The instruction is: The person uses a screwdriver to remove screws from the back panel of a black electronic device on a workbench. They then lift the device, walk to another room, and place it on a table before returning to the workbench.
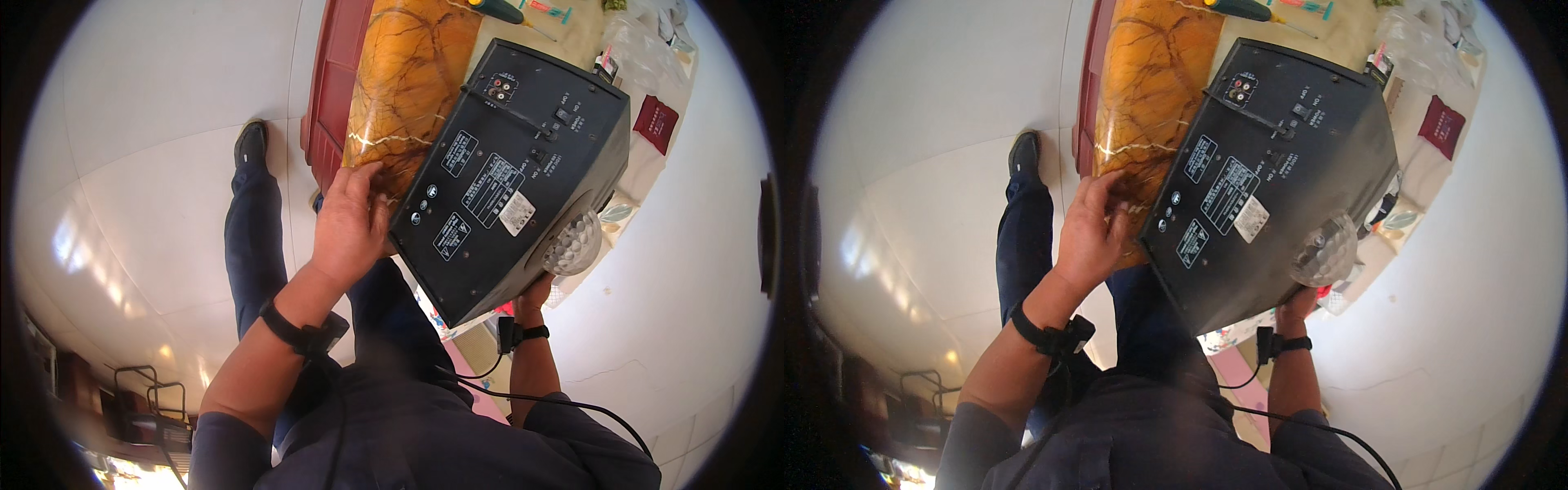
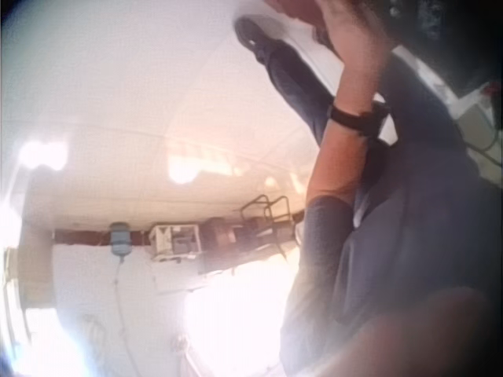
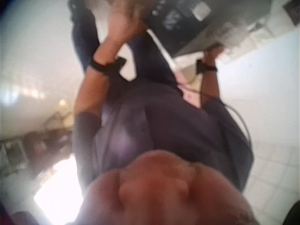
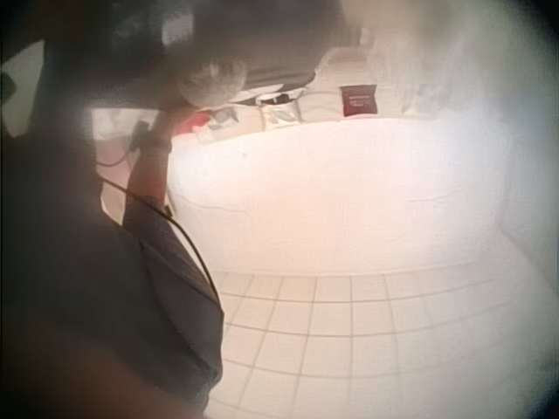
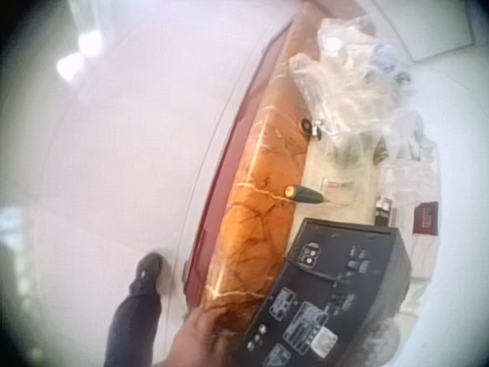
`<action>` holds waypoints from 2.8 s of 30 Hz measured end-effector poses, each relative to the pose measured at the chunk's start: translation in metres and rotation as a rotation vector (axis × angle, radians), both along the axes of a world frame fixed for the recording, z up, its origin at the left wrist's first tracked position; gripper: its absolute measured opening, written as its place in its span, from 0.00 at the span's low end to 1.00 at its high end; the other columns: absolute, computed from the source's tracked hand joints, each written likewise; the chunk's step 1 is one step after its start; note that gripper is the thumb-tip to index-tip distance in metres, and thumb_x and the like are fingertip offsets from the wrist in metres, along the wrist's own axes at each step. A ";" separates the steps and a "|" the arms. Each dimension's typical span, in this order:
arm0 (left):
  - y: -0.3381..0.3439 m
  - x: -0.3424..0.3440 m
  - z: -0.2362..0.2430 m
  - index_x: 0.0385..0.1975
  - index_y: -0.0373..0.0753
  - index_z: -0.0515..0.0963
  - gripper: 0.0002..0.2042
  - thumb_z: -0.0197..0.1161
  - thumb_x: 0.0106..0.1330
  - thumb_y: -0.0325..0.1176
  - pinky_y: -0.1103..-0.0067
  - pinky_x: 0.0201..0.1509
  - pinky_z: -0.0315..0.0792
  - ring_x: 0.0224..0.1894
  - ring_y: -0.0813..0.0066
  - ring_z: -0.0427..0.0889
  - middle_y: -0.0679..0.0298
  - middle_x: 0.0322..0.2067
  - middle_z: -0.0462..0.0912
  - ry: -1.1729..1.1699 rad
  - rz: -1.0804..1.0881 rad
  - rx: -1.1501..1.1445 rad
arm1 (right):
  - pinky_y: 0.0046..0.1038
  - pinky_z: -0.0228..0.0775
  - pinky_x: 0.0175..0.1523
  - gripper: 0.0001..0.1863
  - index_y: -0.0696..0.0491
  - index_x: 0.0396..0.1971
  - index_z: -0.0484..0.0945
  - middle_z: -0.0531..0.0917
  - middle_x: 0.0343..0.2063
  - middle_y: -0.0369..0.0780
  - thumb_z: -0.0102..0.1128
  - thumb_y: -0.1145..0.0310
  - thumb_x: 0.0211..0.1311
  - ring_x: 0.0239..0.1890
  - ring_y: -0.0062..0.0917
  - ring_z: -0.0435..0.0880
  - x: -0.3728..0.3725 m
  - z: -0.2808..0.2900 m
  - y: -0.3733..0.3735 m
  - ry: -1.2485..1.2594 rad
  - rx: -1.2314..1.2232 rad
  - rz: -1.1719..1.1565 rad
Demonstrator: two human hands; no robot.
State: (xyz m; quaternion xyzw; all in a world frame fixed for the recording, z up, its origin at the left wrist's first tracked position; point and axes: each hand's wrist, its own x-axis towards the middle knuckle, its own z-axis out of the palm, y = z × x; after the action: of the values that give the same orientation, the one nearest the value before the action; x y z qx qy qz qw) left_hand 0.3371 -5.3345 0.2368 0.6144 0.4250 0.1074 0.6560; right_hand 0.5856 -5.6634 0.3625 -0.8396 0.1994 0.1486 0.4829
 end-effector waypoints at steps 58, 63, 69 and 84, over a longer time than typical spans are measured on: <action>-0.028 0.121 0.119 0.63 0.24 0.70 0.35 0.38 0.81 0.56 0.70 0.68 0.65 0.63 0.54 0.75 0.42 0.60 0.77 0.281 0.118 0.016 | 0.30 0.66 0.69 0.25 0.56 0.67 0.69 0.78 0.61 0.39 0.48 0.56 0.79 0.62 0.26 0.76 -0.022 -0.074 -0.058 0.467 0.807 0.038; -0.027 0.122 0.124 0.65 0.24 0.68 0.34 0.38 0.82 0.54 0.73 0.69 0.65 0.63 0.61 0.73 0.48 0.61 0.76 0.281 0.078 0.027 | 0.31 0.71 0.66 0.24 0.56 0.66 0.68 0.78 0.60 0.39 0.50 0.60 0.78 0.61 0.26 0.78 -0.024 -0.084 -0.055 0.421 0.770 0.167; -0.025 0.122 0.124 0.66 0.26 0.67 0.35 0.39 0.81 0.57 0.75 0.67 0.66 0.62 0.68 0.74 0.54 0.61 0.76 0.194 0.126 -0.079 | 0.28 0.75 0.50 0.17 0.57 0.55 0.77 0.84 0.46 0.34 0.50 0.62 0.76 0.43 0.23 0.81 -0.018 -0.079 -0.036 0.246 0.530 0.323; -0.024 0.119 0.123 0.65 0.27 0.69 0.34 0.39 0.81 0.57 0.76 0.65 0.68 0.59 0.70 0.75 0.57 0.58 0.78 0.207 0.132 -0.078 | 0.29 0.70 0.63 0.22 0.59 0.63 0.73 0.80 0.59 0.45 0.52 0.71 0.70 0.60 0.33 0.79 -0.022 -0.061 -0.018 0.295 0.656 0.287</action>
State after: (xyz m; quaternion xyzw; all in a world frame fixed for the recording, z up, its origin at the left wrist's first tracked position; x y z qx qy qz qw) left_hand 0.4565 -5.3583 0.3594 0.5670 0.5338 0.0698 0.6234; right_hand 0.5637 -5.6818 0.3018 -0.6294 0.0892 0.3898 0.6663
